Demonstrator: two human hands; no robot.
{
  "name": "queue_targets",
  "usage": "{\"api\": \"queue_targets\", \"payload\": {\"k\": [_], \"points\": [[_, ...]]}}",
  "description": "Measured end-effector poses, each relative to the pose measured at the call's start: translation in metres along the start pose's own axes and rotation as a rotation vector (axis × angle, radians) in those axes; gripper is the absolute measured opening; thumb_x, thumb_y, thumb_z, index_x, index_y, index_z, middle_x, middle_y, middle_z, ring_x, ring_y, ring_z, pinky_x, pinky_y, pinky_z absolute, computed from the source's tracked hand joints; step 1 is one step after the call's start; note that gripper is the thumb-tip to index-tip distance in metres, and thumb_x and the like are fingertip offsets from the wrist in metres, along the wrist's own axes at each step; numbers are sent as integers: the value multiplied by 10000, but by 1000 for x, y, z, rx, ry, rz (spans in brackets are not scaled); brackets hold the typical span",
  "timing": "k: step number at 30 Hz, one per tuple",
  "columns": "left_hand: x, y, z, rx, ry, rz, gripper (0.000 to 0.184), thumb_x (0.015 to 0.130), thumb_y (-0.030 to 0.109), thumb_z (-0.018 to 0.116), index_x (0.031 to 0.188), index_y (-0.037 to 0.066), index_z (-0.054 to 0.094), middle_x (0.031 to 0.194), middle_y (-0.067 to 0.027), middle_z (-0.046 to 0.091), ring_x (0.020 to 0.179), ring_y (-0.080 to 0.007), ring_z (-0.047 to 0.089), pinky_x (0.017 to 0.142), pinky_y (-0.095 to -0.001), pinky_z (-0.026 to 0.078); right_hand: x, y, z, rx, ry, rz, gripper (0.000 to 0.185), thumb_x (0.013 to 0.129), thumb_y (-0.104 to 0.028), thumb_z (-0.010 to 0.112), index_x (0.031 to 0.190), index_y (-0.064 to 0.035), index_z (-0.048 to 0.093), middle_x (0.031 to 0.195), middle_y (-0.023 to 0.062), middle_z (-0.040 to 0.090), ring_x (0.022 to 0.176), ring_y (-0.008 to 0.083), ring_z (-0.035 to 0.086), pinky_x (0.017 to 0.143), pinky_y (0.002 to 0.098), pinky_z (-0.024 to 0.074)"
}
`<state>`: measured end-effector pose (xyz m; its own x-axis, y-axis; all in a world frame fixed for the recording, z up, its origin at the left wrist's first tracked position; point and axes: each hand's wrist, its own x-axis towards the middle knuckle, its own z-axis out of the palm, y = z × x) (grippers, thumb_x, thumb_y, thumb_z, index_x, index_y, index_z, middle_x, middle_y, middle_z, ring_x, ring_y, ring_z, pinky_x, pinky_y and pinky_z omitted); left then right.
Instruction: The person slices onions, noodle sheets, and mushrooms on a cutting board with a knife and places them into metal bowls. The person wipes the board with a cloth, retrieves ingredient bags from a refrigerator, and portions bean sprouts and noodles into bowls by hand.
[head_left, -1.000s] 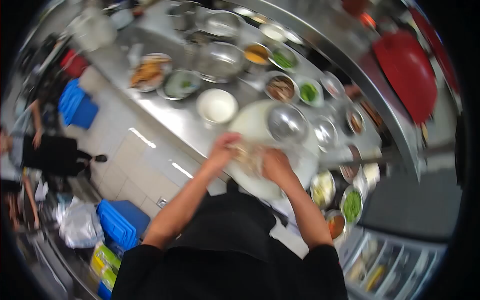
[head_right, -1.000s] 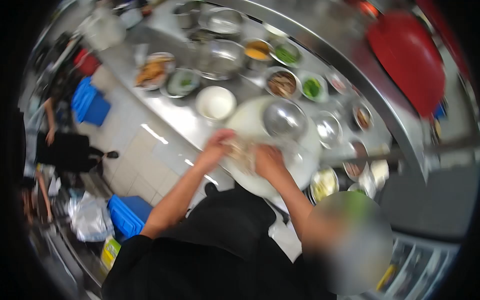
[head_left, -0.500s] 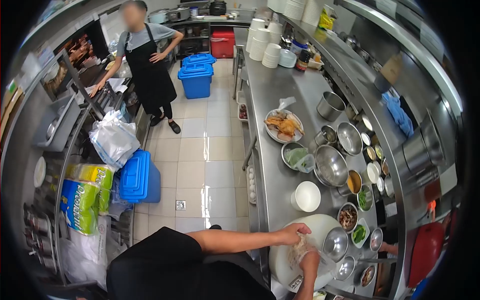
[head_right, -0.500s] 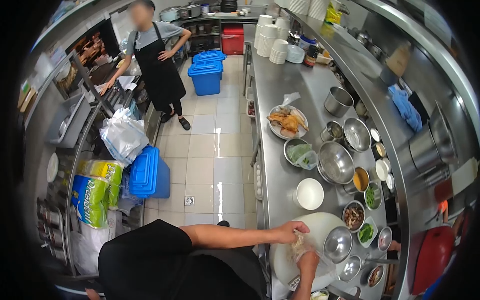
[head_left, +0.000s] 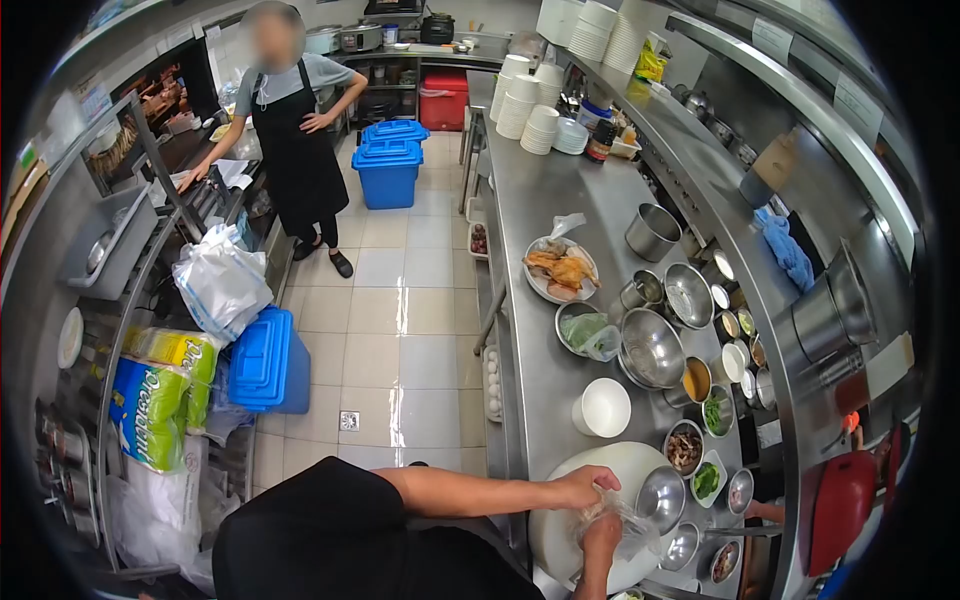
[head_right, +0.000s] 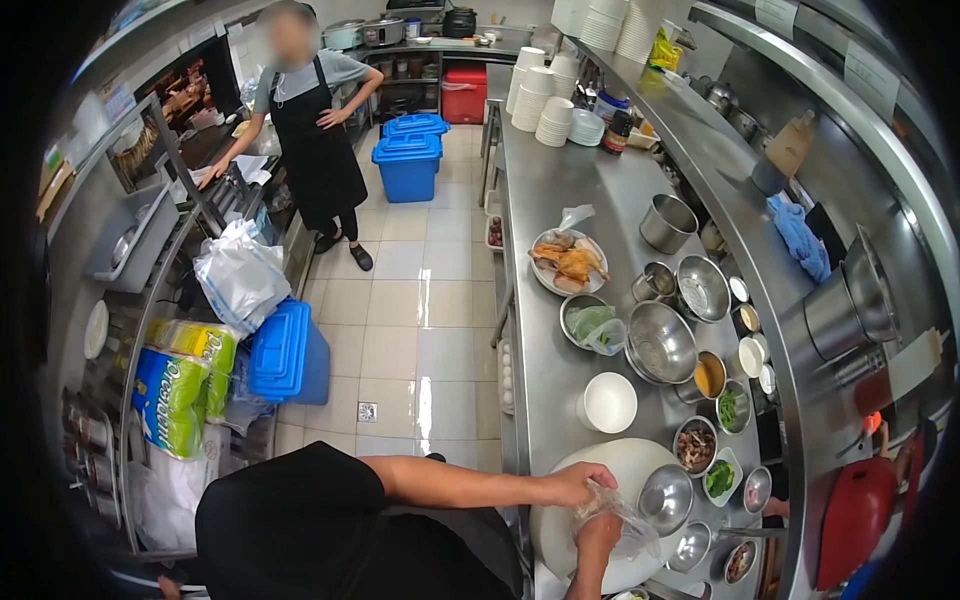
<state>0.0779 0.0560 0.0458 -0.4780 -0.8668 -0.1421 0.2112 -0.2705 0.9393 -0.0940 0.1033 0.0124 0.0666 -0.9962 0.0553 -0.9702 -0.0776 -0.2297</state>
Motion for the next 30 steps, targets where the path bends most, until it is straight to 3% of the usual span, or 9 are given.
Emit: {"api": "queue_targets", "payload": {"k": [3,6,11,18,21,27,30], "points": [[-7,18,-5,-77,17,-32,434,698,-83,495,1100,40,604,1102,-108,576,1079,-205,539,894,-299,438,10,-19,-37,90,-155,141,254,696,-172,723,879,-4,671,841,190,665,810,387,640,692,448,490],[-6,26,-9,-64,46,1,424,712,-70,504,1110,37,597,1105,-99,580,1074,-196,539,900,-300,438,12,-14,-59,330,-157,92,251,690,-156,729,888,-11,677,843,193,657,814,390,630,699,445,476],[-2,24,-14,200,43,-4,428,723,-48,510,1134,45,584,1098,-91,581,1068,-184,528,920,-316,426,10,-7,-73,297,-36,-51,311,643,-128,747,904,10,650,929,198,630,881,378,601,770,408,465],[2,16,-13,294,8,4,394,733,24,547,1123,44,594,1103,-119,580,1072,-213,538,913,-321,427,6,1,-70,386,14,-129,369,591,-89,745,918,30,622,969,193,594,926,354,596,835,369,465],[-6,21,-9,305,20,-42,383,743,67,588,1126,52,600,1123,-131,585,1054,-227,554,901,-327,440,6,-9,-79,481,86,-23,365,610,-74,719,948,23,624,949,192,617,904,348,612,828,372,475],[0,6,-3,398,23,-39,388,744,130,662,1121,56,603,1086,-134,597,1016,-234,570,873,-330,456,1,-17,-41,61,-194,19,266,698,-103,659,952,-24,655,884,205,669,855,383,643,782,422,502],[4,-7,-2,394,24,-7,395,720,153,701,1089,50,607,1030,-122,597,978,-242,575,846,-343,462,4,-19,-27,54,-125,26,217,724,-143,654,903,-20,664,911,215,666,878,392,636,795,448,494]]}}
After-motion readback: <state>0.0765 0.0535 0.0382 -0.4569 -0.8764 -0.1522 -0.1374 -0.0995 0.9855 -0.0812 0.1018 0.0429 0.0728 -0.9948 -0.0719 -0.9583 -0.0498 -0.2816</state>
